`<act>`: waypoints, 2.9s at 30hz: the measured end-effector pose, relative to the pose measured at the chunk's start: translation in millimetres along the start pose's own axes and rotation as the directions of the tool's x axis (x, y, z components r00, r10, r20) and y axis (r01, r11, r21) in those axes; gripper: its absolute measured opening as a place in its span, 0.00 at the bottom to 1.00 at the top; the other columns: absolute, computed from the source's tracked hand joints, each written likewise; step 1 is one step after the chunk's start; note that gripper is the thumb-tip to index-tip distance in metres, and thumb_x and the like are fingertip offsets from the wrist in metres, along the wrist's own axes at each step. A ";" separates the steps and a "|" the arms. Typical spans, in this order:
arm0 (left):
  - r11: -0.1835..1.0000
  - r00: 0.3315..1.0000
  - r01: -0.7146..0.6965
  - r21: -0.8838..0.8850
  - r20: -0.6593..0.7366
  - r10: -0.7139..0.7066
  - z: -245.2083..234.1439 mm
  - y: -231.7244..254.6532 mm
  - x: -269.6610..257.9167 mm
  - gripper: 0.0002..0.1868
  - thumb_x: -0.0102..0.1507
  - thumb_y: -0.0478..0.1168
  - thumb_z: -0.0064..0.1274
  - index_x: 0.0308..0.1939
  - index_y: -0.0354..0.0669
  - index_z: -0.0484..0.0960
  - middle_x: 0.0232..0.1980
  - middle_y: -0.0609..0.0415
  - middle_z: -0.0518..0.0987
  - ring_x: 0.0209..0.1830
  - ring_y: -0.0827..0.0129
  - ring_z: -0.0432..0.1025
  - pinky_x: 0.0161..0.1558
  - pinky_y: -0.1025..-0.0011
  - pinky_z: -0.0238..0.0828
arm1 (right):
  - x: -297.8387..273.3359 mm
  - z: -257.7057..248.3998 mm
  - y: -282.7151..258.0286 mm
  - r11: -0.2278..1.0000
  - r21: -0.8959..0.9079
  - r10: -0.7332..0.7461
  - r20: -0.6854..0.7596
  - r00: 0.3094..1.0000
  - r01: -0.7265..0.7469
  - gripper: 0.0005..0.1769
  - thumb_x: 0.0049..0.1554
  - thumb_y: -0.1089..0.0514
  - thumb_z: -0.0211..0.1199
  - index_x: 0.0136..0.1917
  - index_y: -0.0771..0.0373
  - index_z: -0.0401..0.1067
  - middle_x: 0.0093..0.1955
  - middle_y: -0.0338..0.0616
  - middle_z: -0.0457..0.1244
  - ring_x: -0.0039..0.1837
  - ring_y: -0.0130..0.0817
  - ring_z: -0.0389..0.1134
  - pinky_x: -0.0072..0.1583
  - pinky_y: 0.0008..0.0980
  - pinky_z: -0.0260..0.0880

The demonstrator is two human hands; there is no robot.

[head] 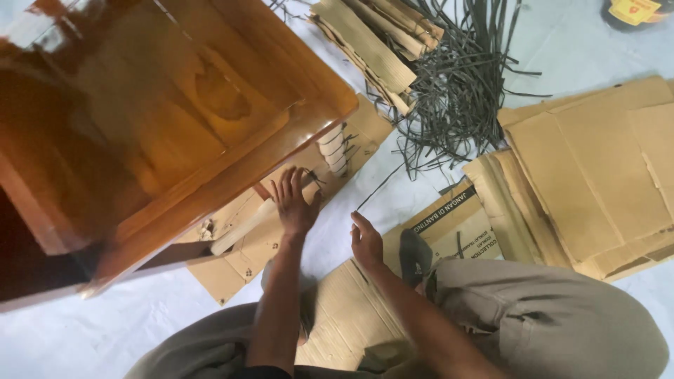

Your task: The recorder is packaging a wooden furniture piece by tying protective wooden slats and cardboard to it using plastic straps.

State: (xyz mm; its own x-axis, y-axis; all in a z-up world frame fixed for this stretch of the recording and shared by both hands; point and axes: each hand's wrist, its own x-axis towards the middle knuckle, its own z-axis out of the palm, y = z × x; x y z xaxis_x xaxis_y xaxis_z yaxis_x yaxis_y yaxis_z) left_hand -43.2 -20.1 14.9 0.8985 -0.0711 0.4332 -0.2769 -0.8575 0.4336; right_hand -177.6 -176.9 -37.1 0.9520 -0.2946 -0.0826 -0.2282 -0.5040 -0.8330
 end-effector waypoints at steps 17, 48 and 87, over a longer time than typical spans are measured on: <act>0.745 0.650 0.653 -0.137 0.607 -0.458 3.6 -8.1 -100.8 0.12 0.64 0.59 0.50 0.42 0.69 0.88 0.36 0.70 0.87 0.45 0.60 0.81 0.54 0.57 0.76 | -36.5 5.4 -20.9 0.974 0.012 -0.223 0.235 0.946 0.227 0.13 0.60 0.62 0.57 0.55 0.49 0.77 0.59 0.37 0.71 0.57 0.41 0.74 0.57 0.39 0.75; 0.997 0.999 -0.002 0.075 0.054 -0.002 -62.5 -72.2 -15.8 0.13 0.60 0.49 0.64 0.48 0.59 0.85 0.60 0.61 0.75 0.71 0.55 0.63 0.69 0.55 0.62 | -1.8 52.1 -43.7 0.727 0.291 0.423 0.522 0.740 -0.621 0.14 0.54 0.50 0.73 0.47 0.61 0.76 0.25 0.34 0.55 0.23 0.20 0.49 0.25 0.20 0.48; 0.949 0.920 0.157 -0.274 -0.308 -0.242 -53.7 -55.9 6.7 0.18 0.48 0.43 0.68 0.14 0.51 0.71 0.14 0.50 0.71 0.21 0.48 0.74 0.27 0.61 0.71 | 75.6 78.4 -133.8 0.687 0.296 0.431 0.569 0.701 -0.663 0.14 0.64 0.57 0.52 0.61 0.52 0.71 0.42 0.43 0.71 0.28 0.20 0.53 0.26 0.14 0.45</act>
State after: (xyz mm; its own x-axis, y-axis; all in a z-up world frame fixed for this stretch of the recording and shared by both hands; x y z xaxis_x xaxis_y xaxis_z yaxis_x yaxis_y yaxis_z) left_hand -39.9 54.7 36.0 0.7886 0.2990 0.5373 -0.2149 -0.6848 0.6963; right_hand -59.1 -68.1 25.1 0.6848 0.0382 -0.7277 -0.7276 0.0894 -0.6801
